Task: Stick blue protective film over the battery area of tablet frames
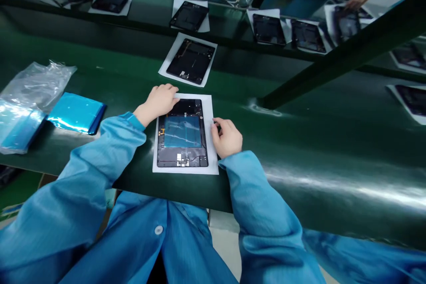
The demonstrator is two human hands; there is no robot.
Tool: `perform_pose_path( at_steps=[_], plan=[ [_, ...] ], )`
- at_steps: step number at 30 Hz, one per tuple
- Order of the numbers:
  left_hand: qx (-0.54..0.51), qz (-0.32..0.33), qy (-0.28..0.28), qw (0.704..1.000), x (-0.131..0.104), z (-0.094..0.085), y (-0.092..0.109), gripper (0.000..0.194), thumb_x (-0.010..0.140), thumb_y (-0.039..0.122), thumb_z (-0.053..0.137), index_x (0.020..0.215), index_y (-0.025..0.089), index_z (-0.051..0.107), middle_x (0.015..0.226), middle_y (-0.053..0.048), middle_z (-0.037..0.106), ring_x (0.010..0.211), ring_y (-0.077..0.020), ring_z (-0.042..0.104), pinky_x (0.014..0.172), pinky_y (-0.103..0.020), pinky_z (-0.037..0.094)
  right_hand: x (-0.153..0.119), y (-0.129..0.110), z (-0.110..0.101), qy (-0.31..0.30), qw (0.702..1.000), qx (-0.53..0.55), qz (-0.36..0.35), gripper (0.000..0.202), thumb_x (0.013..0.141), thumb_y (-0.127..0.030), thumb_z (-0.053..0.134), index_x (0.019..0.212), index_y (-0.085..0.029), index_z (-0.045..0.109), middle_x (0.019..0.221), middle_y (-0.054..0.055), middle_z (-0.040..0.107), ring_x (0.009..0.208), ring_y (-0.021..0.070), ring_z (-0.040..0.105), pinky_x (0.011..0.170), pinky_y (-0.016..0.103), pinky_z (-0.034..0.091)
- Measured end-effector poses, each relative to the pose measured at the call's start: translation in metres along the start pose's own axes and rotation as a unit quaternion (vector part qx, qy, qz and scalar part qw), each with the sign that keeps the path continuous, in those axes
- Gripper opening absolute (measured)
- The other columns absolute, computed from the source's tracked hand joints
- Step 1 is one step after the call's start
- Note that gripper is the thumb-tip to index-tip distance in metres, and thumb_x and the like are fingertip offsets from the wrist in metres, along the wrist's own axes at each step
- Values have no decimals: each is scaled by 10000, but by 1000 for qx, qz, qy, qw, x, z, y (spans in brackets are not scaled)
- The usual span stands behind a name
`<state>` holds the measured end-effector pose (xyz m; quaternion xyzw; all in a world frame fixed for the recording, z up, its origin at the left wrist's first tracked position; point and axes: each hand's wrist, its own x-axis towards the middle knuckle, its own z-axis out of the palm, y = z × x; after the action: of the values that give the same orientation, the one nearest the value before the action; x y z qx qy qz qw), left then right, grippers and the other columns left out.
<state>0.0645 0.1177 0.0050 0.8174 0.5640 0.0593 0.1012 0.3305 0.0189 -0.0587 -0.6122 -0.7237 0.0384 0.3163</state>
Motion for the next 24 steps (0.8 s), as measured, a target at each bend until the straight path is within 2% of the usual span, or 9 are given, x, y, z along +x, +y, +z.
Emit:
perform_pose_path(
  at_steps=[3,6,9,13,17,20,22,24],
  plan=[
    [12,25,-27,999,24,4,1,333,1032,249,541,1311,114,663,1344,-200,672,1279,-342,613,1056,-450,477,-1,-4,5,-32,999,-11,-3,420,998,-466,523,1226,-172,719,1030,120,752,787,239,677,760,398,575],
    [16,51,-54,997,33,2,-6,234,1033,271,557,1167,161,714,1175,-137,730,1094,-280,684,944,-381,514,-3,-10,8,-50,998,-27,-14,464,999,-492,527,1320,-192,675,1153,145,730,996,299,709,848,436,595],
    [32,66,-54,996,33,-1,-7,241,1044,275,521,1125,162,717,1214,-157,706,1145,-304,664,967,-406,506,-4,-15,8,-62,997,-31,-17,465,1017,-475,506,1397,-234,624,1240,139,709,1092,320,706,909,458,597],
    [51,71,-43,995,25,-2,0,316,1069,230,409,1225,123,662,1285,-209,671,1251,-344,608,1044,-457,474,-4,-16,9,-67,998,-18,-4,529,1027,-469,493,1483,-206,548,1371,169,650,1198,331,691,974,458,595],
    [44,59,-48,996,19,-4,2,357,1089,238,345,1281,94,609,1184,-214,708,1096,-323,675,940,-437,521,-7,-14,12,-43,999,14,10,641,1004,-507,526,1547,-171,468,1417,202,620,1244,361,672,996,501,607],
    [21,50,-61,997,18,-6,-2,353,1092,268,371,1289,97,609,1122,-184,739,1002,-290,709,886,-396,533,-8,-13,15,-35,999,22,11,645,998,-512,536,1546,-177,476,1396,200,640,1232,367,679,999,523,611],
    [2,50,-71,996,19,-8,-4,330,1089,299,412,1232,126,654,1104,-155,753,1005,-276,716,885,-370,530,-8,-14,14,-36,999,21,12,636,998,-509,541,1532,-166,497,1386,202,652,1241,369,677,1012,528,607],
    [-14,57,-78,995,19,-12,-6,311,1083,329,449,1091,160,709,1061,-127,761,992,-264,717,890,-355,523,-8,-16,11,-34,999,24,16,633,999,-517,544,1522,-162,514,1393,207,658,1252,369,674,1021,531,600]
  ],
)
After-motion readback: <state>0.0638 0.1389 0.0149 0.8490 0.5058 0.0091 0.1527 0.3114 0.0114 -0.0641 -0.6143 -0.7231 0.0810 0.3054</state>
